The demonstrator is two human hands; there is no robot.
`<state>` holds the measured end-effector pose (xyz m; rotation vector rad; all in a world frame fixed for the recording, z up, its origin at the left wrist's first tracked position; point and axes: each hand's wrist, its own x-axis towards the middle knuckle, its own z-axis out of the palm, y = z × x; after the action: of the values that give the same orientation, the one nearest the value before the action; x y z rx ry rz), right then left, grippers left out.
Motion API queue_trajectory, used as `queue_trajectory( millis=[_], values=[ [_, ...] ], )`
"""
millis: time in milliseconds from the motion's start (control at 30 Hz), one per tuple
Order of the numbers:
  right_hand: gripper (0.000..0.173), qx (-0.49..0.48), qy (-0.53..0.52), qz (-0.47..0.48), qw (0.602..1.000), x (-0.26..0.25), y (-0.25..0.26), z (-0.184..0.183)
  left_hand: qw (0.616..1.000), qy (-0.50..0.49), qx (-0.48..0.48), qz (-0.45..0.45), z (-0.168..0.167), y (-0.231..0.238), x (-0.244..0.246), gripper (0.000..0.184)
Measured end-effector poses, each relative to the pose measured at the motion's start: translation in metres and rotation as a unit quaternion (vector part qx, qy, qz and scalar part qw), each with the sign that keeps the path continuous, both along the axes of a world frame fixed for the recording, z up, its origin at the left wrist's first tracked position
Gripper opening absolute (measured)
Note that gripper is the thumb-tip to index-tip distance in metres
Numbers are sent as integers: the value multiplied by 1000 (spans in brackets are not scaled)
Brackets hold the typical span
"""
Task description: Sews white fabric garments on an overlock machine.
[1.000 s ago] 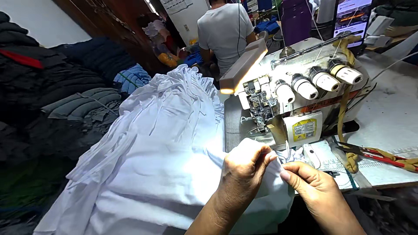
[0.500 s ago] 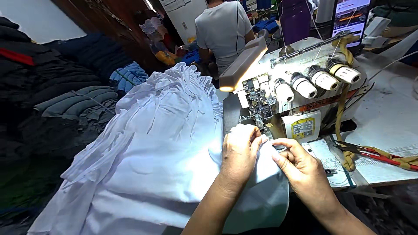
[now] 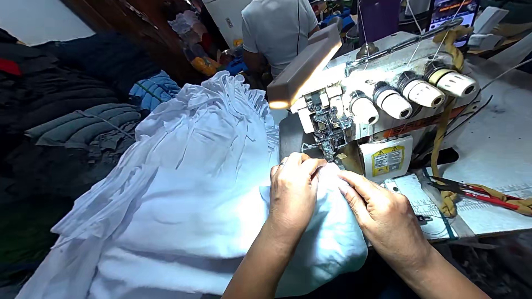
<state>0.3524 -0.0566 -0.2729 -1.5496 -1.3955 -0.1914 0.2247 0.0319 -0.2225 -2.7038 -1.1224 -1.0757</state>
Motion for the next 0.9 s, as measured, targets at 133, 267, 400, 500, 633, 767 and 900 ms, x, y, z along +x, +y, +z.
queue_trajectory(
  millis=[133,267,400,500,633,767,900],
  values=[
    [37,-35,-22,-26,999,0,5,7,998,4,-58,15,7,13,7,9],
    [38,-51,-32,-29,998,1,9,11,994,12,-104,20,16,23,10,9],
    [35,-65,-9,-19,998,1,11,16,992,29,-118,17,23,26,11,10],
    [36,-59,10,-2,998,3,12,14,993,34,-114,21,23,26,12,10],
    [41,-48,98,55,993,3,5,-3,992,56,-108,31,22,25,12,12],
    [52,-115,372,182,903,-13,-30,-25,996,74,56,17,21,1,-2,21],
    [22,-228,431,254,835,-15,-74,-30,990,10,118,-79,-6,-34,-12,28]
  ],
)
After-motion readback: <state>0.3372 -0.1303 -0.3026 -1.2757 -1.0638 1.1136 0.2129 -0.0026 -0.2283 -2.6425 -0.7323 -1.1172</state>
